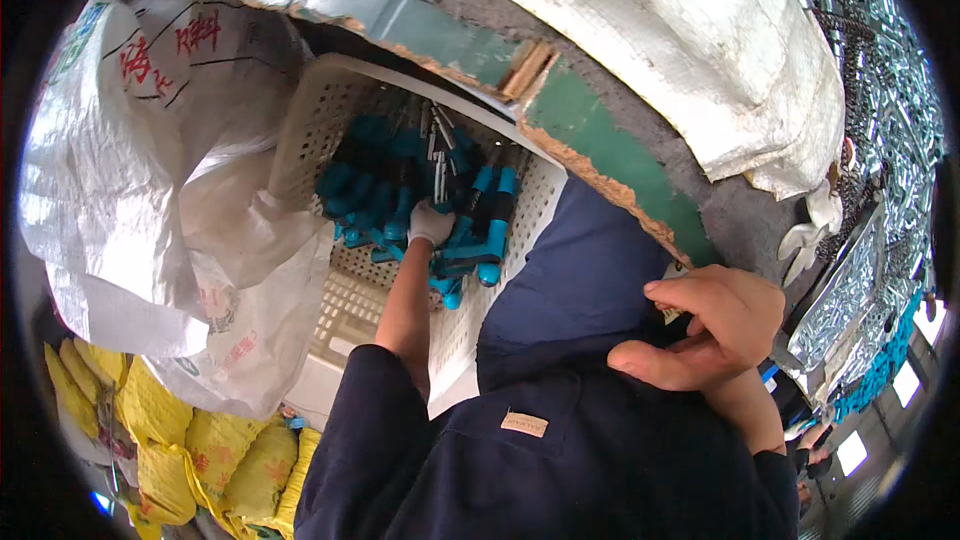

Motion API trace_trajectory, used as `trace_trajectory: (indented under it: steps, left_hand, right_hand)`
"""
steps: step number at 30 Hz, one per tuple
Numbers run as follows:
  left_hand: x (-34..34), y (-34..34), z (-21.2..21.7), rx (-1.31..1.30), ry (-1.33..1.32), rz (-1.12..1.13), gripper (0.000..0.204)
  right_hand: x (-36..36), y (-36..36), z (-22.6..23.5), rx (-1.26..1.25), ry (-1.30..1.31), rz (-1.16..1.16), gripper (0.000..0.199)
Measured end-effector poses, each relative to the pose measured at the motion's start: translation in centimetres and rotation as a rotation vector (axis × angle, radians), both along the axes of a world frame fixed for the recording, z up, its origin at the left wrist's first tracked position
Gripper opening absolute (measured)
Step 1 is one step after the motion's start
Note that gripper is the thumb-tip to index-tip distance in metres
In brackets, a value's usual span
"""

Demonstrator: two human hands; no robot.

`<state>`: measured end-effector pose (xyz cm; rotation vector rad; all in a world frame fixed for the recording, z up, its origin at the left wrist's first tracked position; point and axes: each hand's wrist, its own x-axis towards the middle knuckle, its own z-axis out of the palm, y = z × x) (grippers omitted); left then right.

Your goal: The person assembles tools by inserting metal pins into cylinders, attaching plastic handles, and placing the assembled tools into a plastic basket.

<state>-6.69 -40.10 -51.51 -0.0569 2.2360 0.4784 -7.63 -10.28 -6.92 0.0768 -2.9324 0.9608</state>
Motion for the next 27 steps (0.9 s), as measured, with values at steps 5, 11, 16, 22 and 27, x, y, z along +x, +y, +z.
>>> trace_trajectory:
  steps: [5,11,16,22,27]
  left_hand:
    - [-4.9,-6.1,12.6,-0.089,0.052,0.406,0.065]
    - [-15.4,-4.9,15.0,-0.379,-0.003,-0.097,0.051]
    - [-17.6,-2.4,9.5,-0.457,0.025,-0.166,0.056]
    - [-13.6,-0.5,8.8,-0.411,0.232,-0.48,0.075]
    - [-7.0,-7.0,11.2,-0.431,0.472,-0.456,0.074]
  right_hand:
    - [-0.7,-0.8,0.7,-0.092,-0.015,0.07,0.048]
    - [-0.8,-0.7,0.6,-0.085,0.026,0.05,0.048]
    - [-0.8,-0.7,0.6,-0.078,-0.003,0.027,0.046]
    - [-0.5,-0.3,-0.3,-0.072,0.109,0.077,0.052]
    - [-0.3,-0.9,0.2,-0.089,0.028,0.045,0.047]
